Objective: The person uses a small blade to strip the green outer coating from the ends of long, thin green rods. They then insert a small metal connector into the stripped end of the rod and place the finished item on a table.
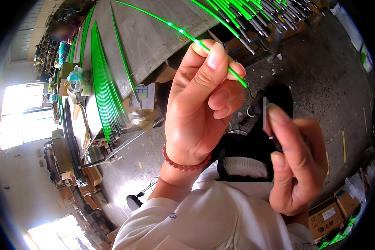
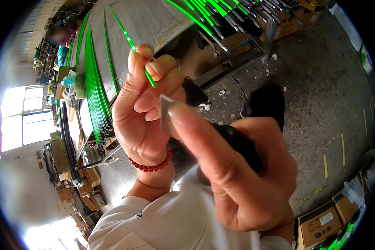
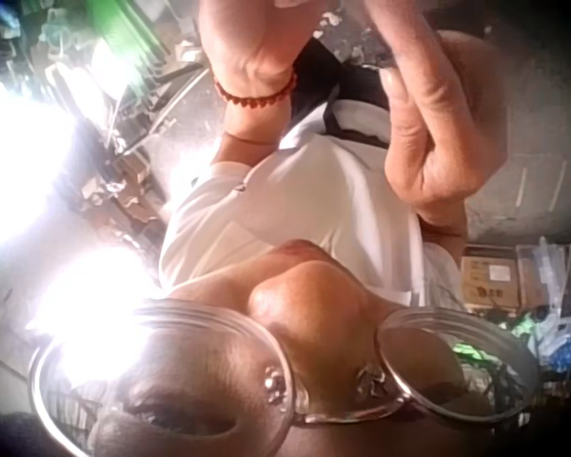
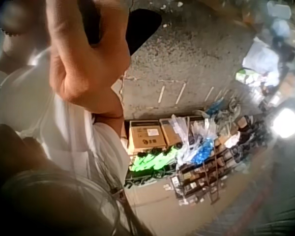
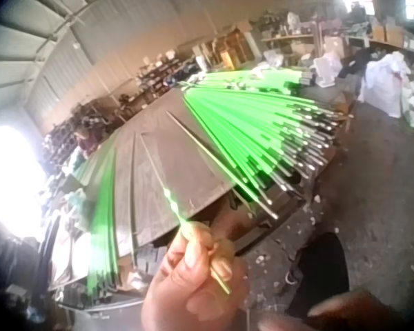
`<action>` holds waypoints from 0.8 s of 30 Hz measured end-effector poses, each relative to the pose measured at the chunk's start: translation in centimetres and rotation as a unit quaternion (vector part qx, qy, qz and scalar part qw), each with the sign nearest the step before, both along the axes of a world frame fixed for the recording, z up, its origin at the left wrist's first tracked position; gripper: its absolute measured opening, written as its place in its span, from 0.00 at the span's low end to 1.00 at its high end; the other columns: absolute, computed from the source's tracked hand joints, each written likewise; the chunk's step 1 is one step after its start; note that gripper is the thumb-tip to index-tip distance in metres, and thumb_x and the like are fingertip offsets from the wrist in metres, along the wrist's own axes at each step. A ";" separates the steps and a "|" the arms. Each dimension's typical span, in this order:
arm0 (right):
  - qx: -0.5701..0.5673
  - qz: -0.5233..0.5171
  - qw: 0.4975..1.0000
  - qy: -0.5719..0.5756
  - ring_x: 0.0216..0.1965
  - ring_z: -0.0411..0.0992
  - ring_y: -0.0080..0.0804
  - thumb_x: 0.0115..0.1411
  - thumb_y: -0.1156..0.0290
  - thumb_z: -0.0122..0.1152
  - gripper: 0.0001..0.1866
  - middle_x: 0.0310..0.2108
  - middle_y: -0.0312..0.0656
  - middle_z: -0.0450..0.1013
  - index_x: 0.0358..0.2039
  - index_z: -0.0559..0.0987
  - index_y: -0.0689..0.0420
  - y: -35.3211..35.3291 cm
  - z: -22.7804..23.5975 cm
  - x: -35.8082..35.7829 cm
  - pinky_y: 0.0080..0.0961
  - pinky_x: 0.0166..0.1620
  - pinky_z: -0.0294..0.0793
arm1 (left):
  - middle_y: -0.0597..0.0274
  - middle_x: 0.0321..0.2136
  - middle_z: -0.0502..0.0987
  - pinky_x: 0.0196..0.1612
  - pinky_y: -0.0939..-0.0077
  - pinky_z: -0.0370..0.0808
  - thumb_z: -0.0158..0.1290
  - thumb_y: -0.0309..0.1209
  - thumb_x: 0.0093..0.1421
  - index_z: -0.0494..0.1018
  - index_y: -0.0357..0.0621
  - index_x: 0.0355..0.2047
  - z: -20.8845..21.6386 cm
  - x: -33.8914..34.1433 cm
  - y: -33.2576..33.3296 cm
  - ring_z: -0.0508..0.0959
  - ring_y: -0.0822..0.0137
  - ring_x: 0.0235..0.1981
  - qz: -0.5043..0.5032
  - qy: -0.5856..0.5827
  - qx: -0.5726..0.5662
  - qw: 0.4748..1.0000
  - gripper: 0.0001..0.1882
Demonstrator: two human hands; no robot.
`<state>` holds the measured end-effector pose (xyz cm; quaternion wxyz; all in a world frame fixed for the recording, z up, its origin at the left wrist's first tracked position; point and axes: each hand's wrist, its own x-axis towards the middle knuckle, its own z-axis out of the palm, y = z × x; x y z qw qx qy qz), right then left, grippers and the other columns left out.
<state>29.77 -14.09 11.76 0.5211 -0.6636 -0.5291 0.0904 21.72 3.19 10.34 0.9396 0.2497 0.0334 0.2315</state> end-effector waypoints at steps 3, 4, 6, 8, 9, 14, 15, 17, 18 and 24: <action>-0.002 0.001 1.000 0.019 0.33 0.69 0.33 0.58 0.76 0.49 0.21 0.41 0.53 0.76 0.51 0.74 0.70 0.2 -0.3 -0.4 0.25 0.37 0.70 | 0.55 0.35 0.70 0.21 0.88 0.65 0.40 0.29 0.69 0.66 0.38 0.48 -0.2 -0.2 -0.1 0.63 0.79 0.23 -0.012 -0.030 0.001 0.999 0.11; -0.001 0.003 1.000 0.023 0.33 0.69 0.33 0.58 0.76 0.49 0.21 0.41 0.53 0.76 0.51 0.74 0.69 0.3 -0.1 -0.3 0.25 0.37 0.70 | 0.55 0.36 0.70 0.21 0.88 0.65 0.40 0.28 0.69 0.66 0.38 0.48 -0.1 -0.2 -0.1 0.63 0.79 0.23 -0.016 -0.030 -0.001 0.999 0.11; -0.015 0.006 0.999 0.029 0.33 0.69 0.33 0.58 0.76 0.49 0.21 0.41 0.52 0.76 0.51 0.74 0.69 0.3 0.3 -0.2 0.24 0.37 0.70 | 0.53 0.37 0.70 0.22 0.87 0.66 0.42 0.23 0.66 0.65 0.38 0.49 -0.1 -0.3 -0.1 0.64 0.76 0.25 -0.026 -0.041 -0.009 0.999 0.12; -0.034 0.010 0.999 0.030 0.33 0.69 0.33 0.58 0.76 0.49 0.21 0.40 0.52 0.76 0.51 0.74 0.68 0.1 0.5 -0.2 0.24 0.36 0.69 | 0.51 0.38 0.69 0.22 0.87 0.67 0.43 0.18 0.62 0.64 0.37 0.50 -0.2 -0.4 0.0 0.65 0.73 0.26 -0.036 -0.056 -0.016 0.998 0.16; -0.041 0.009 0.999 0.028 0.32 0.68 0.33 0.58 0.77 0.49 0.21 0.40 0.52 0.76 0.51 0.74 0.68 0.1 0.6 -0.2 0.24 0.36 0.69 | 0.50 0.39 0.69 0.23 0.87 0.68 0.44 0.16 0.59 0.63 0.37 0.51 -0.3 -0.3 0.1 0.66 0.72 0.27 -0.043 -0.065 -0.022 0.997 0.18; -0.024 0.009 0.999 0.020 0.32 0.68 0.33 0.57 0.77 0.49 0.21 0.39 0.51 0.77 0.52 0.74 0.68 0.1 0.2 -0.2 0.24 0.37 0.69 | 0.48 0.41 0.69 0.24 0.84 0.71 0.45 0.13 0.53 0.62 0.36 0.52 -0.4 -0.6 0.2 0.67 0.68 0.30 -0.048 -0.076 -0.056 0.994 0.24; -0.023 0.006 0.999 0.021 0.32 0.68 0.33 0.57 0.77 0.49 0.21 0.39 0.51 0.77 0.52 0.74 0.68 0.1 0.1 -0.2 0.24 0.37 0.69 | 0.47 0.41 0.69 0.25 0.84 0.71 0.45 0.13 0.53 0.62 0.36 0.52 -0.4 -0.5 0.3 0.67 0.68 0.30 -0.052 -0.078 -0.057 0.994 0.24; -0.030 0.004 0.999 0.024 0.32 0.68 0.32 0.57 0.77 0.49 0.21 0.39 0.51 0.77 0.51 0.74 0.68 0.1 0.2 -0.2 0.24 0.37 0.69 | 0.47 0.42 0.69 0.25 0.84 0.72 0.46 0.12 0.53 0.62 0.36 0.52 -0.5 -0.6 0.3 0.68 0.68 0.31 -0.060 -0.083 -0.055 0.993 0.24; -0.035 0.002 0.999 0.025 0.32 0.68 0.32 0.57 0.77 0.49 0.21 0.39 0.51 0.77 0.51 0.74 0.69 0.1 0.3 -0.2 0.24 0.37 0.69 | 0.47 0.42 0.69 0.25 0.83 0.72 0.47 0.12 0.53 0.62 0.36 0.52 -0.6 -0.5 0.4 0.68 0.68 0.31 -0.065 -0.086 -0.053 0.993 0.25; -0.040 -0.003 0.998 0.042 0.31 0.67 0.31 0.57 0.76 0.49 0.21 0.40 0.50 0.77 0.51 0.75 0.68 0.1 0.5 -0.2 0.23 0.36 0.68 | 0.49 0.43 0.69 0.26 0.84 0.72 0.48 0.13 0.53 0.62 0.36 0.53 -0.5 -0.5 0.4 0.68 0.68 0.32 -0.071 -0.085 -0.038 0.993 0.25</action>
